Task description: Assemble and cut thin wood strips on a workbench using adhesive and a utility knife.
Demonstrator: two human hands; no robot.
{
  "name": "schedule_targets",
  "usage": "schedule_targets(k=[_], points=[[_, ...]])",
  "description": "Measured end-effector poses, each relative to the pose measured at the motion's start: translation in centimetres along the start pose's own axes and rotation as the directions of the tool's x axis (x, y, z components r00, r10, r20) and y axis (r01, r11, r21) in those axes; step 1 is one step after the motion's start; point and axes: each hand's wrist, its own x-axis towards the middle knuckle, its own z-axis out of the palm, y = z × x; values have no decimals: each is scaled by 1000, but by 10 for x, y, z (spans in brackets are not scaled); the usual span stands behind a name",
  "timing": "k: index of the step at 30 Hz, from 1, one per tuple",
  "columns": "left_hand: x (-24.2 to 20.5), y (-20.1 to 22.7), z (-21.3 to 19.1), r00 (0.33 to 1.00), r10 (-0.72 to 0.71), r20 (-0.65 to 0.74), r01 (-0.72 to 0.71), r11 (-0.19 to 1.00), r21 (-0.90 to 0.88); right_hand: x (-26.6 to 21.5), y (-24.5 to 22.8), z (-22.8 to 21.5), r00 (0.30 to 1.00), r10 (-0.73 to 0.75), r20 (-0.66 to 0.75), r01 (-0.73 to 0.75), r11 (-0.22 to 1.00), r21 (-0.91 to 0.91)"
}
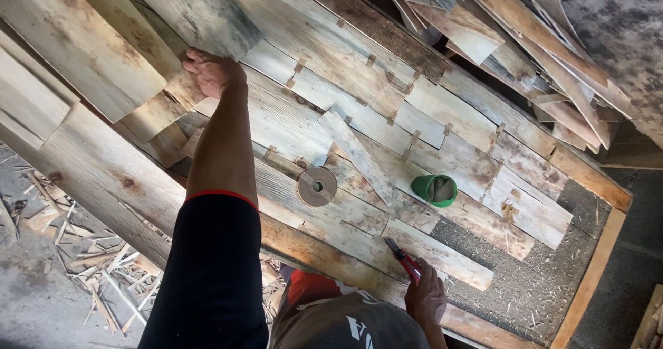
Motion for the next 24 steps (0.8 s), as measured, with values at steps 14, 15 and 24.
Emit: schedule_targets(k=[14, 15, 24], points=[[-9, 21, 26, 1000, 7, -11, -13, 701, -713, -5, -7, -4, 992, -56, -116, 62, 997, 42], [-16, 28, 26, 998, 8, 68, 51, 572, -818, -5, -9, -5, 993, -39, -110, 44, 998, 40], [-59, 43, 48, 954, 263, 142, -6, 492, -871, -3, -5, -1, 993, -53, -103, 57, 998, 33]])
